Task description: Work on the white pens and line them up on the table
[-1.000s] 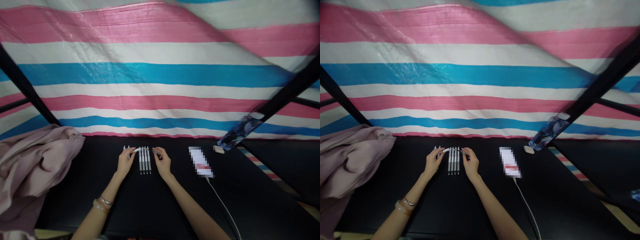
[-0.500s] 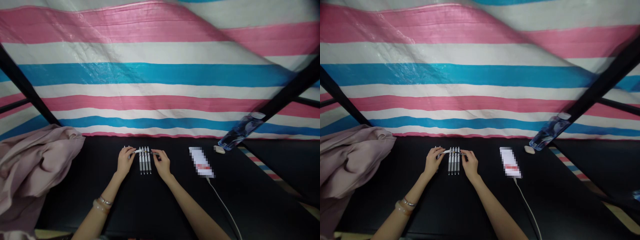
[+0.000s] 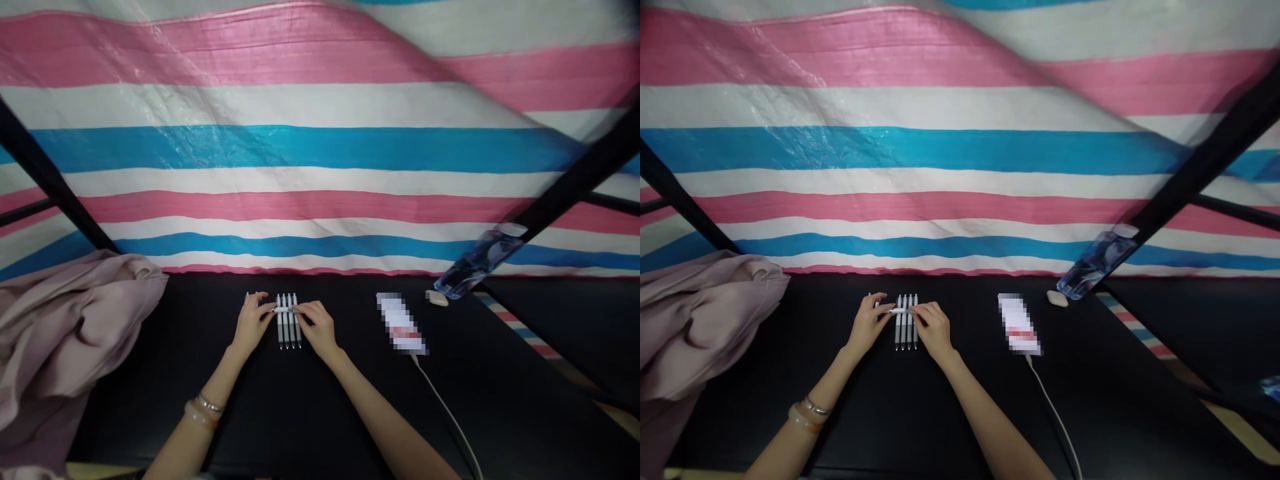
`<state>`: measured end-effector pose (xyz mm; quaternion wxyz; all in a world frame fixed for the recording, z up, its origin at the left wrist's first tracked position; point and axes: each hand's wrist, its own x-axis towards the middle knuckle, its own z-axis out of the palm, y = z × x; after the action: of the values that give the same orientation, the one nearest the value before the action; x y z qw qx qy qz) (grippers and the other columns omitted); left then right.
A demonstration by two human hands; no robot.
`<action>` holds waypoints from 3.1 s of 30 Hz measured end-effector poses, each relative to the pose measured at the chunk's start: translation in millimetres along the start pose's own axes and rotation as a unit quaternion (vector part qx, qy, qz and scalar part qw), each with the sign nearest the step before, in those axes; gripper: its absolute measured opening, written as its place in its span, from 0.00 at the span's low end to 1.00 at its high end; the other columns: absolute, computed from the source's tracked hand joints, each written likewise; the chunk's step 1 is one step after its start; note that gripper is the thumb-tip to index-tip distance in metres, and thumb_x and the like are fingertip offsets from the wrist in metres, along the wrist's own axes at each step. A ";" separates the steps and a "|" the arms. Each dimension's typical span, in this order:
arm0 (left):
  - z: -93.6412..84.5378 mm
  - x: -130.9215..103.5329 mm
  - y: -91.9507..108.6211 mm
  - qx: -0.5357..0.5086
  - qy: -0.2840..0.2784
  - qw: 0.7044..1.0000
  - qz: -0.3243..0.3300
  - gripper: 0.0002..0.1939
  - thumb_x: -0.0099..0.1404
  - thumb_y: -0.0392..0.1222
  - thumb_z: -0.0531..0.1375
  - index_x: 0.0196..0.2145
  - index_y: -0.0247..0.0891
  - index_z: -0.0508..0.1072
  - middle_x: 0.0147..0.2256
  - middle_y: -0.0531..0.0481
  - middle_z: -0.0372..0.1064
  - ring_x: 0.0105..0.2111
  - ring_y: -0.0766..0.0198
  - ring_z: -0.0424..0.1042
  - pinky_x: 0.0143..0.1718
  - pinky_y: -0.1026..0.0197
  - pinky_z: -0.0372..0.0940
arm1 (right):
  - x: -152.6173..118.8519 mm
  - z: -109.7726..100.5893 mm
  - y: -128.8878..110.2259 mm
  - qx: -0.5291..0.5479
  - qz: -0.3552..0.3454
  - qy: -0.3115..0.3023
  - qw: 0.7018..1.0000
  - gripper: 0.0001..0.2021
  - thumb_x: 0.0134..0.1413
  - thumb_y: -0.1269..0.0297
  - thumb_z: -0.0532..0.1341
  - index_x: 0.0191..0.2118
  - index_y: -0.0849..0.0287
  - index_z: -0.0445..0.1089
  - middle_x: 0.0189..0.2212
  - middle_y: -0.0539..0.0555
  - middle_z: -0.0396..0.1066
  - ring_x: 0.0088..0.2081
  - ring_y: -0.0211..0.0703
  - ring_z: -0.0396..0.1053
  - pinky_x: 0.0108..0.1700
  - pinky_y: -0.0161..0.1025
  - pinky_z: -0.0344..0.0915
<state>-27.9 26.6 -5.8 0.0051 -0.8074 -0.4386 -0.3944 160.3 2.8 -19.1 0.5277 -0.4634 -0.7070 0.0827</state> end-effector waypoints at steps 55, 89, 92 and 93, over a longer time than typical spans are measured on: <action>-11.4 5.2 14.3 0.048 -0.117 0.991 0.039 0.17 0.67 0.48 0.48 0.40 0.39 0.73 0.26 0.53 0.62 0.26 0.70 0.63 0.29 0.64 0.52 | 19.7 -20.1 3.5 0.529 0.348 -0.075 0.770 0.13 0.43 0.60 0.66 0.36 0.58 0.70 0.39 0.54 0.74 0.39 0.41 0.71 0.48 0.42 0.64; -11.2 4.9 19.4 0.046 -0.120 0.990 0.053 0.18 0.67 0.48 0.47 0.38 0.39 0.73 0.24 0.54 0.61 0.24 0.70 0.61 0.28 0.64 0.51 | 20.8 -17.4 1.4 0.523 0.367 -0.008 0.769 0.15 0.38 0.60 0.69 0.35 0.59 0.72 0.35 0.54 0.74 0.41 0.45 0.71 0.49 0.45 0.64; -11.9 5.1 20.8 0.047 -0.125 0.989 0.058 0.18 0.67 0.48 0.47 0.38 0.39 0.73 0.24 0.54 0.60 0.24 0.70 0.61 0.28 0.64 0.52 | 19.1 -13.8 2.3 0.460 0.373 0.026 0.806 0.13 0.37 0.58 0.69 0.27 0.60 0.70 0.25 0.51 0.73 0.31 0.42 0.72 0.43 0.44 0.67; -12.1 5.2 21.3 0.046 -0.126 0.989 0.059 0.18 0.67 0.48 0.47 0.38 0.39 0.73 0.24 0.54 0.60 0.24 0.70 0.61 0.28 0.64 0.52 | 19.1 -13.5 1.7 0.455 0.376 0.035 0.807 0.13 0.37 0.57 0.68 0.26 0.60 0.70 0.24 0.51 0.73 0.30 0.42 0.72 0.41 0.44 0.68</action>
<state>-18.8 12.9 13.0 0.0104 -0.8739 -0.4054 -0.2680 172.1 12.8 -1.5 0.6303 -0.4026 -0.3400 0.5701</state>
